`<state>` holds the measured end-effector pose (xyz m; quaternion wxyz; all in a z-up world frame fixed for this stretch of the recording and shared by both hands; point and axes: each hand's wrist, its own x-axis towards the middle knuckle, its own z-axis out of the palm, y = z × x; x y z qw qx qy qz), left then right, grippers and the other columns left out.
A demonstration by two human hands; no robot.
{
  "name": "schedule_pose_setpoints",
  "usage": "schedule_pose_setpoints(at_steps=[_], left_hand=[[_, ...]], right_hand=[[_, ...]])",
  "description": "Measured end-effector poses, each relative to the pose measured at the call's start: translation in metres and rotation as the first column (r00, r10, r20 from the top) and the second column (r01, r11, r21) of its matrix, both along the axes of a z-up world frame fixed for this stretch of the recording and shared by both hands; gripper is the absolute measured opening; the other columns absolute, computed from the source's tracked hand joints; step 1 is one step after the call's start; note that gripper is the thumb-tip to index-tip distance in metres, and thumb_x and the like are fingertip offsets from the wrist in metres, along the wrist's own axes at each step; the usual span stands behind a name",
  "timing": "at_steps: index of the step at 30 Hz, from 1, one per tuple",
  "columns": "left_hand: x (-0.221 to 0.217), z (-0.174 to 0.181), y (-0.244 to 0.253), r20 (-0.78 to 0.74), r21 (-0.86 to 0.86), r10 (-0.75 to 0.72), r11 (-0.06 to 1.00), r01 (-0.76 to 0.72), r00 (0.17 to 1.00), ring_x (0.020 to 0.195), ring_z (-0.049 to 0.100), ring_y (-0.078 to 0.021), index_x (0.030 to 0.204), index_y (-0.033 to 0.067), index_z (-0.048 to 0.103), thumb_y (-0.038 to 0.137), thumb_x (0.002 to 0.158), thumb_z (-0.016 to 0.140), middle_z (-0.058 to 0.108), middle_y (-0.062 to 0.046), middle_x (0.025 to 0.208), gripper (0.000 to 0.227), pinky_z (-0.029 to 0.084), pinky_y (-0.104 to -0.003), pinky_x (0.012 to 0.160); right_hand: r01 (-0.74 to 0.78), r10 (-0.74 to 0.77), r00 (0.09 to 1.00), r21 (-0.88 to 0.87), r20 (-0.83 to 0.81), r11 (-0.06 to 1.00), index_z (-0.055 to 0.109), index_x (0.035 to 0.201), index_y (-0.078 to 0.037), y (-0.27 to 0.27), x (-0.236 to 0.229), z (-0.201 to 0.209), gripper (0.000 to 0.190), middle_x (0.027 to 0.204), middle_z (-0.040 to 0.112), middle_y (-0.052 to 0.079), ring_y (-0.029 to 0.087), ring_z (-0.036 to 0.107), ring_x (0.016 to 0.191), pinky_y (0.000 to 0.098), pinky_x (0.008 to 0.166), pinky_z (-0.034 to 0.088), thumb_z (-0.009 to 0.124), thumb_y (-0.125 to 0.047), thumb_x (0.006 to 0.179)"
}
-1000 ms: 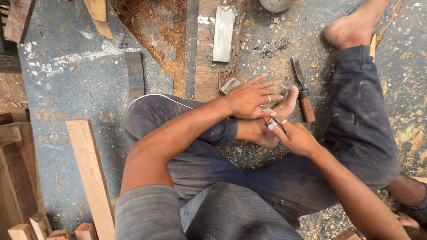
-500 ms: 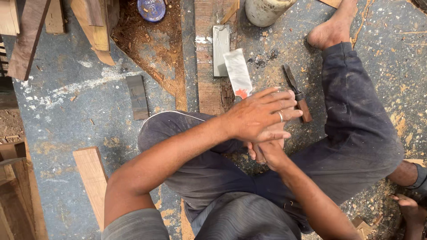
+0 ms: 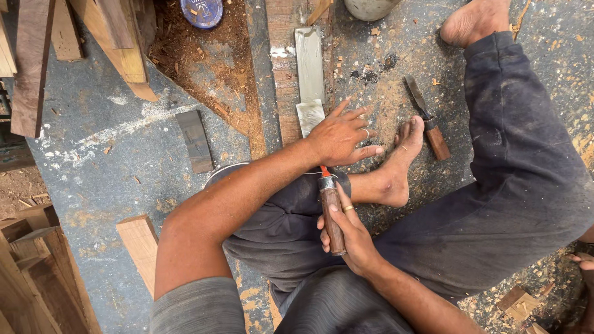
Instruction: The person sits on the floor and sharpens two different chisels using a sharpening stone and a liquid from a jar. They repeatedly rub the blade against the stone, occasionally dipping the tool into the jar to apply liquid, and inspect the edge between strokes.
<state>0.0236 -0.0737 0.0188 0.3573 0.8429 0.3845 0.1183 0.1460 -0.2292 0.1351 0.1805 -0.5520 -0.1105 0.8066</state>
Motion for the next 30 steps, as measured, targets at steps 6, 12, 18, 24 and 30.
schedule_pose_setpoints(at_steps=[6,12,18,24,30], left_hand=[[-0.008,0.004,0.035,-0.038,-0.055,0.037,0.998,-0.039,0.999,0.136,0.049,-0.0354,0.103,0.0058,0.079,0.071,0.098,0.034,0.069,-0.021,0.118,0.080,0.020,-0.060,0.119],[-0.023,0.001,0.120,-0.122,-0.096,0.035,0.994,-0.046,0.992,0.105,0.065,-0.0328,0.099,0.0051,0.078,0.082,0.093,0.033,0.071,-0.020,0.099,0.089,0.046,-0.051,0.103],[0.002,0.021,0.039,-0.020,-0.096,0.045,0.994,-0.047,0.999,0.089,0.067,-0.0341,0.091,0.0091,0.080,0.081,0.090,0.038,0.072,-0.020,0.085,0.083,0.049,-0.051,0.087],[0.007,-0.008,0.068,-0.070,-0.153,0.075,0.985,-0.085,0.995,0.090,0.069,-0.0328,0.081,0.0084,0.080,0.083,0.090,0.038,0.071,-0.017,0.082,0.086,0.049,-0.051,0.091],[-0.004,0.001,0.125,-0.066,0.040,0.105,0.994,-0.102,0.992,0.093,0.067,-0.0340,0.087,0.0080,0.079,0.086,0.089,0.038,0.071,-0.019,0.090,0.089,0.050,-0.053,0.086]], right_hand=[[0.033,-0.030,0.999,-0.104,0.027,0.994,0.003,0.161,-0.050,0.033,-0.017,0.011,0.073,0.089,0.058,0.009,0.014,0.054,0.057,0.0277,0.049,0.047,0.042,-0.041,0.101],[0.028,-0.027,0.998,-0.016,0.048,0.999,0.004,0.162,-0.051,0.104,-0.027,-0.016,0.074,0.086,0.055,0.005,0.013,0.049,0.054,0.0257,0.047,0.043,0.046,-0.039,0.102],[0.039,-0.035,0.998,-0.061,0.054,0.997,0.005,0.162,-0.050,0.039,-0.008,0.015,0.073,0.085,0.057,0.007,0.015,0.051,0.053,0.0280,0.046,0.045,0.043,-0.040,0.101],[0.059,-0.057,0.998,-0.052,0.036,0.997,0.005,0.162,-0.051,0.056,-0.007,-0.005,0.074,0.086,0.056,0.006,0.014,0.049,0.054,0.0273,0.046,0.043,0.045,-0.037,0.102],[0.053,-0.054,0.998,0.066,0.015,0.996,0.006,0.164,-0.048,0.096,-0.012,-0.026,0.072,0.089,0.055,0.005,0.013,0.050,0.057,0.0262,0.049,0.044,0.046,-0.040,0.104]])
